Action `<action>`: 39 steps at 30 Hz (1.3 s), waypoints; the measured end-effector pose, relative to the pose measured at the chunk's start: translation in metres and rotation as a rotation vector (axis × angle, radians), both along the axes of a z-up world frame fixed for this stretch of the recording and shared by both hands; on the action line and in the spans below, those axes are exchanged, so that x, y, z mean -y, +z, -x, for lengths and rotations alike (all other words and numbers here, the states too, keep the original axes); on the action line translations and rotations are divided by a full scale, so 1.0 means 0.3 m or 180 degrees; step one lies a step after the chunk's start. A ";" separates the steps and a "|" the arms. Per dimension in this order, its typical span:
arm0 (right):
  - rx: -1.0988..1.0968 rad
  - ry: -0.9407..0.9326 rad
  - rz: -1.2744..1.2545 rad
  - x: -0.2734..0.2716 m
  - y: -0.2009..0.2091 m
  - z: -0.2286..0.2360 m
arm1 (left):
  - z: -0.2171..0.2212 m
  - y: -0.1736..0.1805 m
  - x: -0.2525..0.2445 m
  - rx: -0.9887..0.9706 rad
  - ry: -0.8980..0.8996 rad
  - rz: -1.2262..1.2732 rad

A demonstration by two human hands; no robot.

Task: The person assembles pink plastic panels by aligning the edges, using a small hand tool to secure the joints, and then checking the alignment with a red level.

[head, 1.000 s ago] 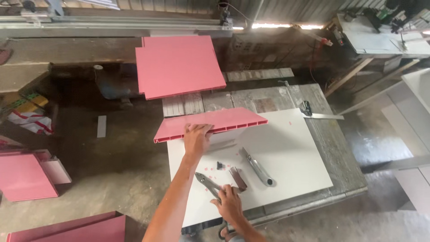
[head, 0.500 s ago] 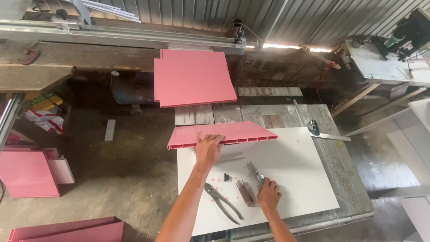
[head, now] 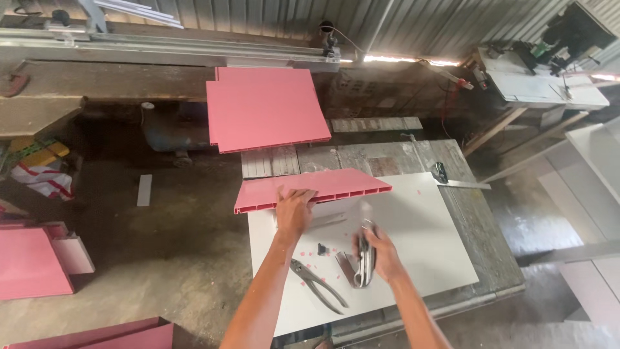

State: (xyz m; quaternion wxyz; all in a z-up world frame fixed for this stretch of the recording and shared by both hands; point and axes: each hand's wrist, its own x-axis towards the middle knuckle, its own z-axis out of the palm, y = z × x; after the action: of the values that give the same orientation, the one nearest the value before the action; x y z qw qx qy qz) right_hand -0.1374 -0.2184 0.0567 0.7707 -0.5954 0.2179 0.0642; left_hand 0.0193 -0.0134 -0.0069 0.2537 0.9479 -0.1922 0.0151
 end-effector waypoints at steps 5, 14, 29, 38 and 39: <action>-0.0013 0.1761 0.2592 -0.061 0.224 -0.182 | 0.005 0.015 -0.007 0.0030 -0.0079 -0.0040; -0.0768 0.3155 0.4448 -0.108 0.305 -0.428 | -0.017 -0.053 0.009 0.0099 -0.0012 0.0120; -0.1442 0.3586 0.4861 -0.116 0.068 -0.619 | -0.017 -0.052 0.009 0.0127 0.0010 0.0229; -0.1510 0.3774 0.5175 -0.213 0.170 -0.589 | -0.029 -0.101 0.015 0.0178 -0.0016 0.0236; -0.1560 0.3809 0.5270 -0.220 0.175 -0.588 | -0.027 -0.097 0.014 0.0161 -0.0002 0.0266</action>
State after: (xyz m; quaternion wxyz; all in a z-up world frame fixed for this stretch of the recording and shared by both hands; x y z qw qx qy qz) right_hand 0.0391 -0.1525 0.1092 -0.0997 -0.9177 0.0140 0.3844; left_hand 0.0274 -0.0175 -0.0361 0.2882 0.9357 -0.1980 0.0470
